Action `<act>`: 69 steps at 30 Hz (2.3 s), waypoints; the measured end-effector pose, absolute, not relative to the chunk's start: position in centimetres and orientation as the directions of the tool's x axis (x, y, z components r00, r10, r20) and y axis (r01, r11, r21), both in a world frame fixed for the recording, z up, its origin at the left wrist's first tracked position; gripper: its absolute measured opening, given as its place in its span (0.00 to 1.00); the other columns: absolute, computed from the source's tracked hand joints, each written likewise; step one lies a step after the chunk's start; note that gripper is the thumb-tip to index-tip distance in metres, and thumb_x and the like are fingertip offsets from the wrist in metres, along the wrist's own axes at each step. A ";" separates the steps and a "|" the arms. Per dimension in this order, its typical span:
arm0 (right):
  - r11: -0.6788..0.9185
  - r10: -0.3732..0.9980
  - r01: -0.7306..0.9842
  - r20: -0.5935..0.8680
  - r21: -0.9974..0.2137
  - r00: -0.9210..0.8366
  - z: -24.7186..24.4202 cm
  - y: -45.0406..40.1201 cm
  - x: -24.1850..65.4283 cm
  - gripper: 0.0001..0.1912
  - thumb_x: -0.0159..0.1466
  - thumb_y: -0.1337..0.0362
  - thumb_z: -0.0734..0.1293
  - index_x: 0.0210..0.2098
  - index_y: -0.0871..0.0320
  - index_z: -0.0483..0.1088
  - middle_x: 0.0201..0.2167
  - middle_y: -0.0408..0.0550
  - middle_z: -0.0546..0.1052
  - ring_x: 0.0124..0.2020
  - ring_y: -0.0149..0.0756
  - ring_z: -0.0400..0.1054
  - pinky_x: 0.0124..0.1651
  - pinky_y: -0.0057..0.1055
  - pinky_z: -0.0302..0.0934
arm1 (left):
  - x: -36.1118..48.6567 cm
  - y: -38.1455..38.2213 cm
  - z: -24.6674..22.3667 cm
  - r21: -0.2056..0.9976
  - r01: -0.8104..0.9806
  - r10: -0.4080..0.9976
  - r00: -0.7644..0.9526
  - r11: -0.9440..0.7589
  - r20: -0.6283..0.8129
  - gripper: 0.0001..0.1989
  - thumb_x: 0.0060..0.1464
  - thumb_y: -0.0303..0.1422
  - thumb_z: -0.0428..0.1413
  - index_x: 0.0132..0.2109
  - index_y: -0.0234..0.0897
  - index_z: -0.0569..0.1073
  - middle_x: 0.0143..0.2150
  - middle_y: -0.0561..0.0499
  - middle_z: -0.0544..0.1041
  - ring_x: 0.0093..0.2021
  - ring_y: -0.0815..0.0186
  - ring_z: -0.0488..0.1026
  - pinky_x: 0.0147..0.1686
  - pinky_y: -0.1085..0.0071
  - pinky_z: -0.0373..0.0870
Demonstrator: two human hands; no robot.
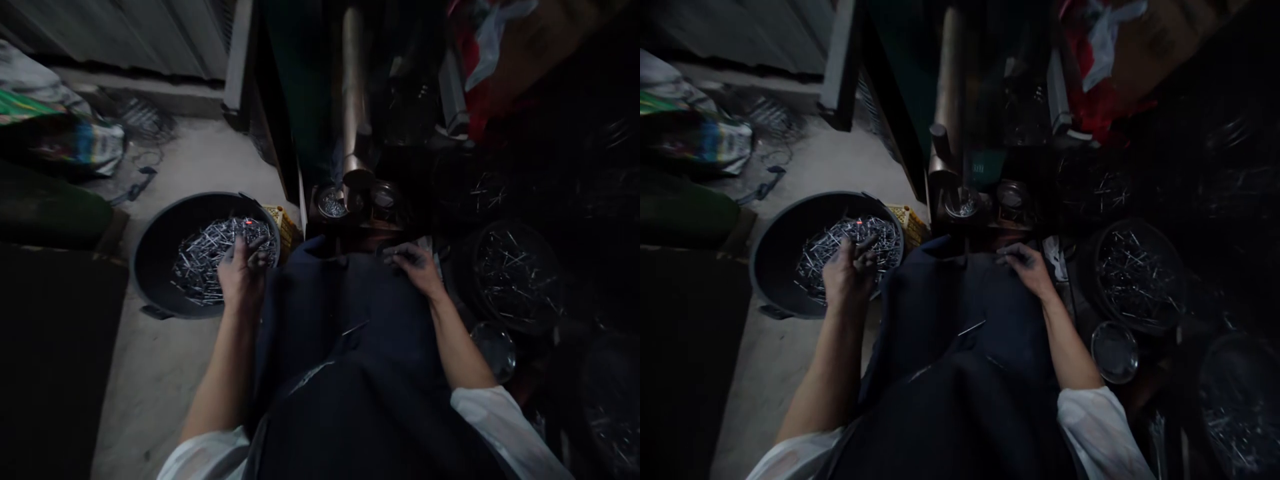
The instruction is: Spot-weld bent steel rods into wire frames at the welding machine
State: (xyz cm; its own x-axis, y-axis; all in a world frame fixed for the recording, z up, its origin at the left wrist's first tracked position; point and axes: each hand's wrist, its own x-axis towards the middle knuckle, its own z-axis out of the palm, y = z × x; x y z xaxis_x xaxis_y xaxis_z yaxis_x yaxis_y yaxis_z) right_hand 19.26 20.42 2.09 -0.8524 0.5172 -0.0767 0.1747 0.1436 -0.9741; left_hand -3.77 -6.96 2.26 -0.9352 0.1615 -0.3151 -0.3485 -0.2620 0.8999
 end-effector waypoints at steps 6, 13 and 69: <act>0.392 0.596 0.318 -0.026 -0.863 -0.803 0.5 18.8 19.3 0.10 0.69 0.54 0.64 0.39 0.55 0.67 0.32 0.42 0.79 0.18 0.28 0.69 0.26 0.26 0.62 | 9.0 -8.1 -0.5 0.677 0.579 0.890 -0.328 0.455 -0.317 0.10 0.60 0.36 0.58 0.45 0.36 0.76 0.48 0.40 0.77 0.40 0.58 0.78 0.38 0.67 0.74; 0.755 0.489 0.350 0.120 -0.554 -0.864 -0.3 18.2 19.2 0.03 0.68 0.64 0.62 0.37 0.56 0.66 0.33 0.51 0.76 0.36 0.43 0.74 0.39 0.33 0.63 | 14.0 -4.7 -2.5 0.411 0.842 0.838 -0.086 0.350 -0.539 0.13 0.61 0.22 0.48 0.44 0.32 0.77 0.49 0.35 0.75 0.39 0.57 0.79 0.33 0.66 0.72; 0.485 0.163 -0.193 0.305 -0.853 -0.938 4.5 17.2 14.1 0.21 0.62 0.60 0.74 0.55 0.50 0.75 0.51 0.46 0.81 0.52 0.40 0.76 0.58 0.37 0.69 | 4.0 -0.1 4.3 0.929 -0.360 0.659 -0.720 -0.086 -0.218 0.17 0.56 0.41 0.63 0.47 0.38 0.70 0.22 0.59 0.71 0.16 0.73 0.64 0.16 0.78 0.61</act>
State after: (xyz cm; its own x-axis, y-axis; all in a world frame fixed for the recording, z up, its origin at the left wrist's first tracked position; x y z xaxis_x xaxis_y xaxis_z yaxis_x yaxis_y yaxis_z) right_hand 14.15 17.21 4.53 -0.9382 0.1634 0.3052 -0.1931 0.4846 -0.8532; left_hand 4.01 -0.06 4.33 -0.7197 0.6594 -0.2176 -0.3597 -0.0860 0.9291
